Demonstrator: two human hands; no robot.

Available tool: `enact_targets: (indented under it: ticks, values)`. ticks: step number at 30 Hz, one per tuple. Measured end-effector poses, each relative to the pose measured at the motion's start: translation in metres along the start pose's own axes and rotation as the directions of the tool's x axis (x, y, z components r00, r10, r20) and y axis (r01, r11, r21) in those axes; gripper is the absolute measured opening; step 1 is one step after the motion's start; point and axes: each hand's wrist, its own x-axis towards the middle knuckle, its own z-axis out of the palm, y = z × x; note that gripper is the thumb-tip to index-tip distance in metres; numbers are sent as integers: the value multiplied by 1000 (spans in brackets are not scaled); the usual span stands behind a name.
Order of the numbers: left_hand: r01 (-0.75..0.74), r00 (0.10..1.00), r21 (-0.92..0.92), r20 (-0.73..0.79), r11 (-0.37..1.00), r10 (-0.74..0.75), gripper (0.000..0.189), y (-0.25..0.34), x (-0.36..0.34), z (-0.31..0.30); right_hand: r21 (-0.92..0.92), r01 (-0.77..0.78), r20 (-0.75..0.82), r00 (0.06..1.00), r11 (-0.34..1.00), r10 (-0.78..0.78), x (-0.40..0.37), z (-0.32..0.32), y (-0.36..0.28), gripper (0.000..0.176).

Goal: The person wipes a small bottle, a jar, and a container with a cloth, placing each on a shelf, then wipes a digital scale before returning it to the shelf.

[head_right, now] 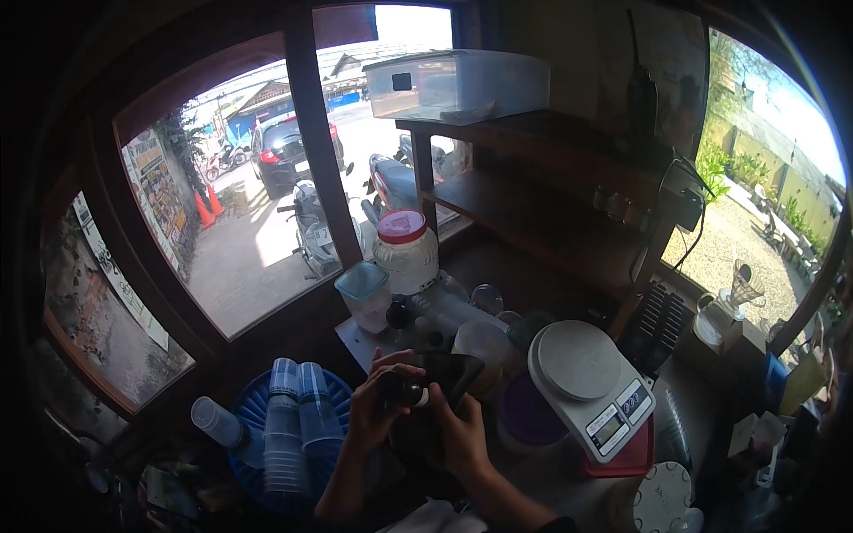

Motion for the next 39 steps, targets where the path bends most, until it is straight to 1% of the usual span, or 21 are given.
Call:
enact_targets:
  ticks: [6,8,9,11,12,13,15,16,19,20,22,23,24,25,27,28,31,32,35,36,39]
  values:
    - [9,1000,19,-17,1000,-8,50,7,-6,8,-37,60,-45,997,998,-62,0,-9,-13,20]
    - [-2,995,45,-97,999,6,49,11,-3,13,-61,110,-58,992,992,-113,0,-13,-18,23]
    - [-5,990,59,-138,998,14,49,12,-3,15,-18,190,-166,968,982,-190,0,-12,-20,23]
    - [158,962,-308,-166,938,-217,46,4,-5,17,43,356,-380,870,934,-314,-6,-8,-28,25]
    - [222,934,-479,-146,849,-327,45,0,-6,19,96,476,-400,823,874,-404,-11,-5,-32,28]
    - [215,942,-482,-128,849,-311,45,-2,-7,21,-38,577,-362,753,816,-550,-10,-6,-31,28]
    - [202,956,-489,-89,849,-279,44,-5,-11,25,-284,736,-227,570,614,-789,-8,-5,-25,28]
    - [176,958,-601,-78,780,-277,40,-2,-12,33,-366,770,7,565,523,-825,-8,1,-22,32]
    - [255,892,-645,-129,720,-433,36,13,-10,44,-652,721,418,601,236,-681,-12,7,-16,34]
    - [237,885,-579,-203,780,-419,35,30,5,42,-652,718,435,618,244,-655,-13,5,-16,34]
    - [214,850,-767,-158,605,-502,36,12,7,41,-651,715,472,646,256,-600,-15,-1,-17,36]
    - [197,834,-843,-125,500,-538,37,6,8,40,-599,706,426,681,379,-596,-15,-9,-15,36]
    - [189,809,-871,-124,453,-575,34,4,14,39,-535,687,379,716,492,-587,-13,-22,-11,35]
    - [160,808,-864,-164,478,-565,36,3,21,41,-461,659,333,750,595,-572,-11,-31,-11,35]
    - [105,806,-846,-235,523,-542,40,1,38,47,-273,484,145,875,831,-462,-11,-39,-19,35]
    - [68,826,-885,-209,460,-523,30,14,50,48,-152,387,63,922,910,-381,-12,-43,-24,35]
    - [163,938,-828,-37,537,-344,37,14,87,67,170,260,-33,965,950,-259,-20,-40,-72,39]
    - [220,940,-829,39,514,-339,35,16,97,74,204,258,33,962,944,-271,-22,-38,-84,41]
    - [344,918,-794,172,501,-357,33,17,128,101,309,307,-73,951,900,-300,-28,-34,-111,44]
    - [358,930,-733,221,579,-295,34,19,141,109,294,332,-105,943,896,-315,-27,-40,-114,45]
    - [321,947,-654,206,685,-247,31,11,185,139,264,390,-193,918,882,-348,-20,-61,-121,46]
